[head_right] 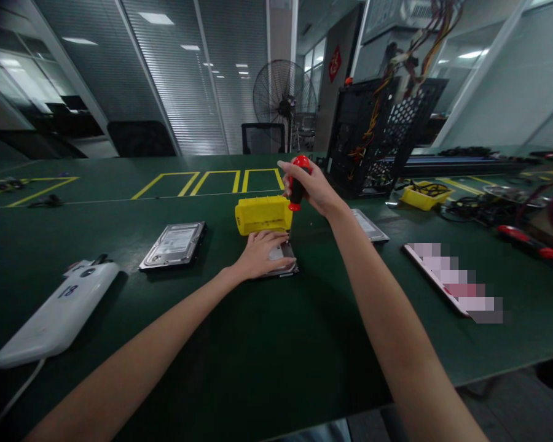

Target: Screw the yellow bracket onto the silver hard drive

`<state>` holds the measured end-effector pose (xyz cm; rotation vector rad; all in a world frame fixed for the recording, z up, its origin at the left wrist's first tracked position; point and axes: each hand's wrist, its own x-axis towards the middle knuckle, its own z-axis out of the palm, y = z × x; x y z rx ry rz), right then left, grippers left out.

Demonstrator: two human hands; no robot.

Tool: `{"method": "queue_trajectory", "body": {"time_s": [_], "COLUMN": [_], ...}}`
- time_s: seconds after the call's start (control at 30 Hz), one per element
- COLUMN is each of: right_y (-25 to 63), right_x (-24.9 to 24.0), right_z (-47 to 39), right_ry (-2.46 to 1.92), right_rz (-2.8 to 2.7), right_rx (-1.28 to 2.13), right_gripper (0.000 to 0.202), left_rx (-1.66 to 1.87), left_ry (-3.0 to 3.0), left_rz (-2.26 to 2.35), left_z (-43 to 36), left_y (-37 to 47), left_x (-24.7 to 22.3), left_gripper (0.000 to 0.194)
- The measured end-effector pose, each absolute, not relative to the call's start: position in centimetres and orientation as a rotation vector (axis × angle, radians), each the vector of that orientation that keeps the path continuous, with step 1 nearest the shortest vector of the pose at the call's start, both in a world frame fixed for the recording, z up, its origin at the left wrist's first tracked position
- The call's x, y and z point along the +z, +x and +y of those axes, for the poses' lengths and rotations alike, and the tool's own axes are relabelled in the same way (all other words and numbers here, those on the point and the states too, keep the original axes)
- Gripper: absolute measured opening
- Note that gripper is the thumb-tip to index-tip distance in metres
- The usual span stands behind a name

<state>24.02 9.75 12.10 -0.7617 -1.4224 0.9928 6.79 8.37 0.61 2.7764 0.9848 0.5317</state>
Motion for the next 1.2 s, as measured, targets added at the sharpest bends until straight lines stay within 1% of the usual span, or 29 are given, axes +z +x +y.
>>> {"method": "queue_trajectory", "body": {"time_s": [0.1,0.27,0.37,0.6,0.8,1.03,1.2], "right_y": [24.05,24.11,24.09,24.04,24.37,24.25,23.89], "right_x": [12.02,12.1,12.15,12.17,11.78,11.66,11.69], "right_z": [9.97,10.17,10.09,9.94,10.54,10.45,10.31], "right_ry": [-0.758,-0.784,-0.782,-0.757,-0.786,-0.766,-0.766], "right_rz": [-1.417,-1.405,-1.409,-1.47,-1.456,-1.399,-1.37], "right_rx": [0.986,1.06,1.073,1.053,0.979,0.932,0.892], "right_gripper": [0.038,0.052,0.055,0.046,0.046,0.039,0.04], "left_rx": [0.522,0.531,0.54,0.542,0.527,0.523,0.511], "left_ry": [2.774,2.781,2.785,2.79,2.779,2.779,2.774], "left_rz": [0.978,0.971,0.972,0.974,0.988,0.982,0.986], "left_z": [8.36,8.4,8.44,8.4,8.25,8.29,8.33], "left_y": [6.74,6.72,6.75,6.78,6.83,6.81,6.81], "left_x": [0.67,0.69,0.61,0.6,0.8,0.79,0.76], "left_gripper": [0.071,0.072,0.072,0.071,0.07,0.072,0.072]}}
